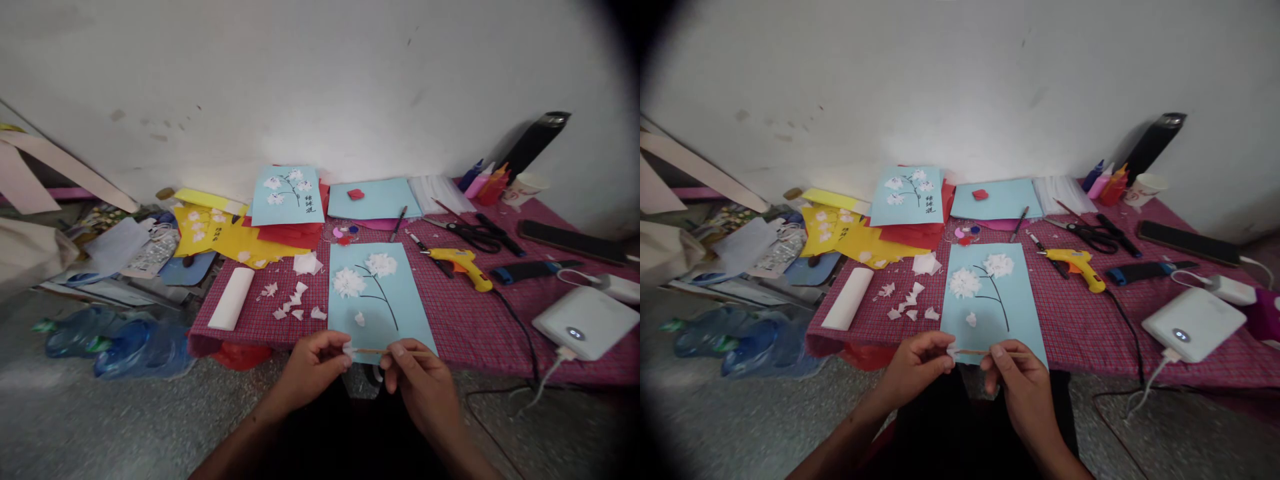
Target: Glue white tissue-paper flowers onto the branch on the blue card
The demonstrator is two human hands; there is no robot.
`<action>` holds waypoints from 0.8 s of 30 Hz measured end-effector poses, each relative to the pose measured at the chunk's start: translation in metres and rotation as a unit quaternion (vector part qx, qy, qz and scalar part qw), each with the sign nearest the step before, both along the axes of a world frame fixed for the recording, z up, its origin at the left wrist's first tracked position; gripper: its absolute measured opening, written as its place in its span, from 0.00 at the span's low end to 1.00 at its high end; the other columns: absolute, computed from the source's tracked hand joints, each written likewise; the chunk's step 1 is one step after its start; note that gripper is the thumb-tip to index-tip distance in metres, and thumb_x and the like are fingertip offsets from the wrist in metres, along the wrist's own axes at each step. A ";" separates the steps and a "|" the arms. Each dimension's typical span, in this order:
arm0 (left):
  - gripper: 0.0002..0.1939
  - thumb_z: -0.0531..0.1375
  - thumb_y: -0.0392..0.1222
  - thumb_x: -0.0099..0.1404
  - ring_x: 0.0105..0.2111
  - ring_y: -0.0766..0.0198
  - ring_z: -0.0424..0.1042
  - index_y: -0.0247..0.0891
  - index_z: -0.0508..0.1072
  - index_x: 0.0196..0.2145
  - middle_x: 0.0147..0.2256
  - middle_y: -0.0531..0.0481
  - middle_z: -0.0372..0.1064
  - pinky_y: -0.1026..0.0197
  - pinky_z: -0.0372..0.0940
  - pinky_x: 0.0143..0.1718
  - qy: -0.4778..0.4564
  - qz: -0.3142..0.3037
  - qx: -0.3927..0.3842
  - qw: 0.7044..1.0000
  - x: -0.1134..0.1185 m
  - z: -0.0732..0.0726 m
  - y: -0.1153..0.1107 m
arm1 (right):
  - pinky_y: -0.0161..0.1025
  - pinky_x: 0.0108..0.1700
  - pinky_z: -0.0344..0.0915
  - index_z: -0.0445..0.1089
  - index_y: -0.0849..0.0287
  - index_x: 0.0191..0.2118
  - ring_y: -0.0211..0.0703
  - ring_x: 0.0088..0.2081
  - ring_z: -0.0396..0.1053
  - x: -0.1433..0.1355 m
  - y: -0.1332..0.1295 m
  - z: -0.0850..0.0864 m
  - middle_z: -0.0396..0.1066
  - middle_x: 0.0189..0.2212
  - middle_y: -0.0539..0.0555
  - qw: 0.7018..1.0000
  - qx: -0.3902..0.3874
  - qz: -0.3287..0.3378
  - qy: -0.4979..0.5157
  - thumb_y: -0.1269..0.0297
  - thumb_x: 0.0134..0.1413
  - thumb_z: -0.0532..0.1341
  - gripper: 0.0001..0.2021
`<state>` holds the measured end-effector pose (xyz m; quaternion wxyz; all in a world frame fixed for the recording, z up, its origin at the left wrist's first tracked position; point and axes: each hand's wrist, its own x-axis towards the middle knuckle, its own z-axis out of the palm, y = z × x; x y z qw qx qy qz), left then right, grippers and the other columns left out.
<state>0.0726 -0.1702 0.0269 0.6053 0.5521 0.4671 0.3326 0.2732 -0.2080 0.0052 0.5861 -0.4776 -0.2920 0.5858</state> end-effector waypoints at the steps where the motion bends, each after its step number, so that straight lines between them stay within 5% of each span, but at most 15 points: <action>1: 0.14 0.65 0.39 0.58 0.30 0.66 0.72 0.34 0.76 0.43 0.30 0.49 0.75 0.64 0.67 0.34 0.005 0.004 0.005 1.000 0.001 0.000 0.000 | 0.35 0.25 0.61 0.72 0.59 0.33 0.35 0.19 0.65 -0.001 0.000 0.000 0.74 0.25 0.51 1.000 -0.003 0.001 -0.001 0.59 0.59 0.64 0.09; 7: 0.08 0.62 0.40 0.62 0.27 0.66 0.72 0.34 0.77 0.37 0.27 0.50 0.74 0.64 0.66 0.33 0.022 0.016 0.029 0.999 0.003 0.001 0.000 | 0.35 0.22 0.61 0.72 0.59 0.34 0.36 0.18 0.65 -0.001 -0.002 -0.004 0.75 0.25 0.52 1.000 -0.009 -0.014 -0.009 0.59 0.58 0.65 0.08; 20: 0.13 0.65 0.44 0.60 0.24 0.69 0.70 0.34 0.74 0.39 0.25 0.53 0.71 0.65 0.66 0.28 -0.099 0.055 -0.081 0.990 -0.004 -0.009 0.004 | 0.34 0.23 0.62 0.74 0.59 0.33 0.35 0.19 0.66 0.007 -0.001 -0.003 0.74 0.25 0.52 0.998 0.010 -0.061 0.009 0.60 0.56 0.67 0.07; 24: 0.12 0.64 0.46 0.61 0.24 0.69 0.69 0.34 0.75 0.37 0.24 0.52 0.71 0.65 0.65 0.28 -0.067 0.059 -0.065 0.994 -0.009 -0.007 0.007 | 0.34 0.21 0.62 0.74 0.58 0.32 0.35 0.18 0.65 0.021 0.004 0.003 0.74 0.24 0.52 0.996 0.020 -0.085 0.011 0.60 0.54 0.68 0.07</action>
